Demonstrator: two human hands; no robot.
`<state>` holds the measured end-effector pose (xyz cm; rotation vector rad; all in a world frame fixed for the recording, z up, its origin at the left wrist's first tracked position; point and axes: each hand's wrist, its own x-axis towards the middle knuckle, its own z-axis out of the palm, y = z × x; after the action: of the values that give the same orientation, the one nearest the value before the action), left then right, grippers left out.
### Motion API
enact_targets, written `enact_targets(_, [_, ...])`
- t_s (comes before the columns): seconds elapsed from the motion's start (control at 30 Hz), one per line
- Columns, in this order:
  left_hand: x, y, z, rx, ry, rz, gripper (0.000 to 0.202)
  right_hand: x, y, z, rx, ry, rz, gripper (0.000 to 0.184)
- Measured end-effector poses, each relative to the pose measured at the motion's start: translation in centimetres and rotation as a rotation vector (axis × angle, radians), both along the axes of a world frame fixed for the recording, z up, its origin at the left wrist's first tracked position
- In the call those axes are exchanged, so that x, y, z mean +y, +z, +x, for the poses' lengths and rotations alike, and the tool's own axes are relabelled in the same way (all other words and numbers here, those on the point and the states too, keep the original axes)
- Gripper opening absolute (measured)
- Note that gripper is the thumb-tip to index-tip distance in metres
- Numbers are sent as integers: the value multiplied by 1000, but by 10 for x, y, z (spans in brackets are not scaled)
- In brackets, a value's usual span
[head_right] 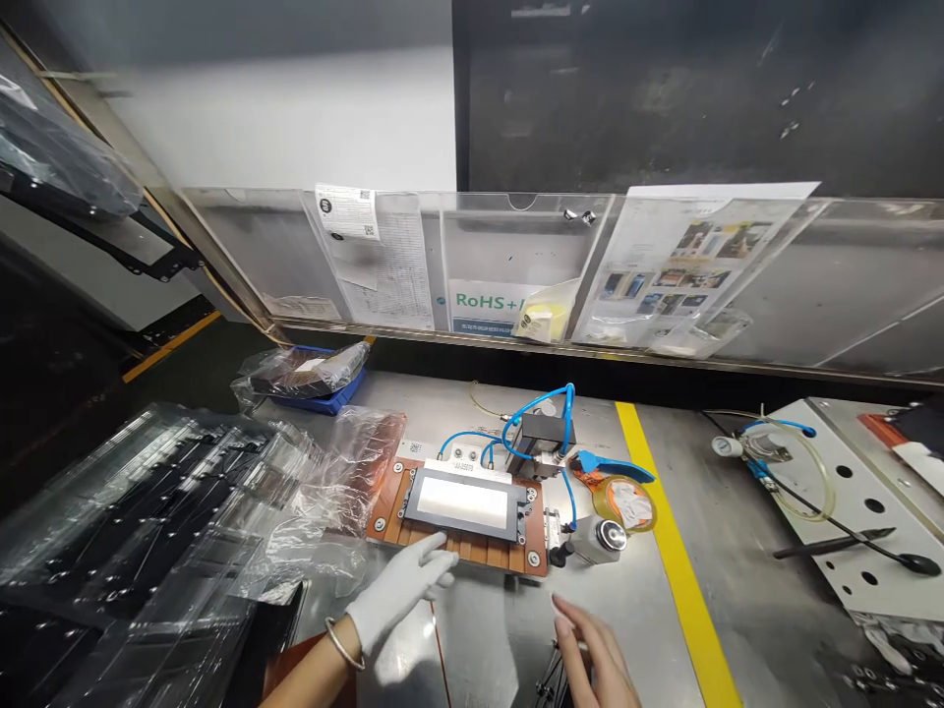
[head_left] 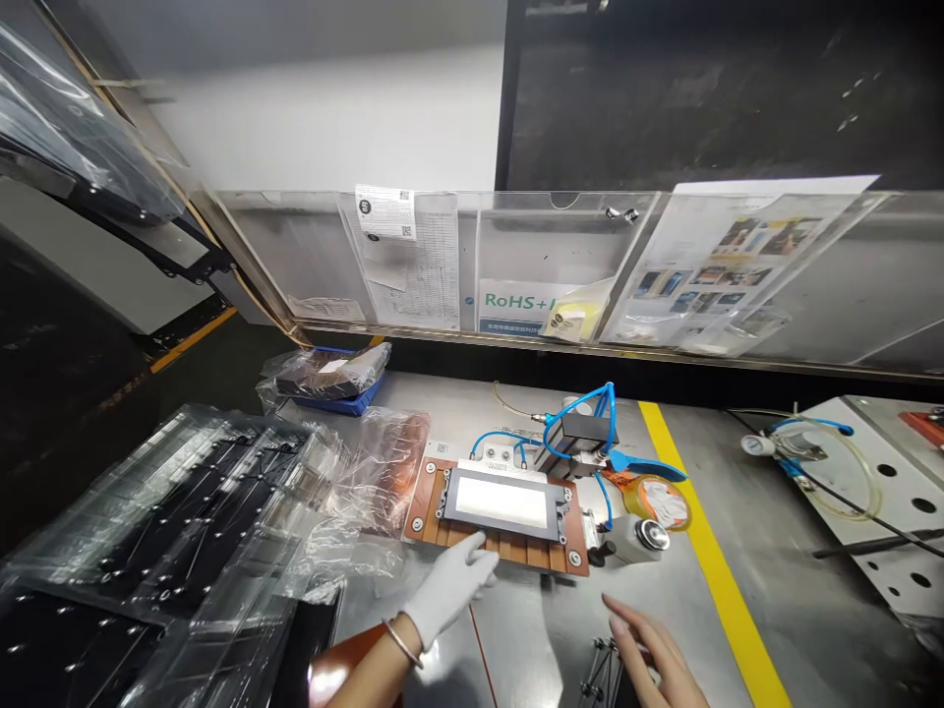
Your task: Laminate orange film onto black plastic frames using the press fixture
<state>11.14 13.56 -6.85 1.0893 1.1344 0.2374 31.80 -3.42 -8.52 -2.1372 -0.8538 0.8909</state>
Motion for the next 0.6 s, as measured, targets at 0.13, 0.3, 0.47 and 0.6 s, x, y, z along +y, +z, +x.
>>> enact_targets(0.13, [16, 6, 8, 285, -296, 771, 35, 38, -8, 22, -226, 81, 41, 59])
enact_targets(0.3, [26, -11, 23, 168, -403, 1008, 63, 65, -12, 34, -436, 284, 38, 51])
enact_targets(0.47, [25, -19, 24, 198, -435, 991, 69, 72, 4, 36, -480, 400, -82, 42])
enact_targets(0.6, [30, -16, 12, 221, -381, 1035, 67, 67, 8, 36, -528, 372, -214, 40])
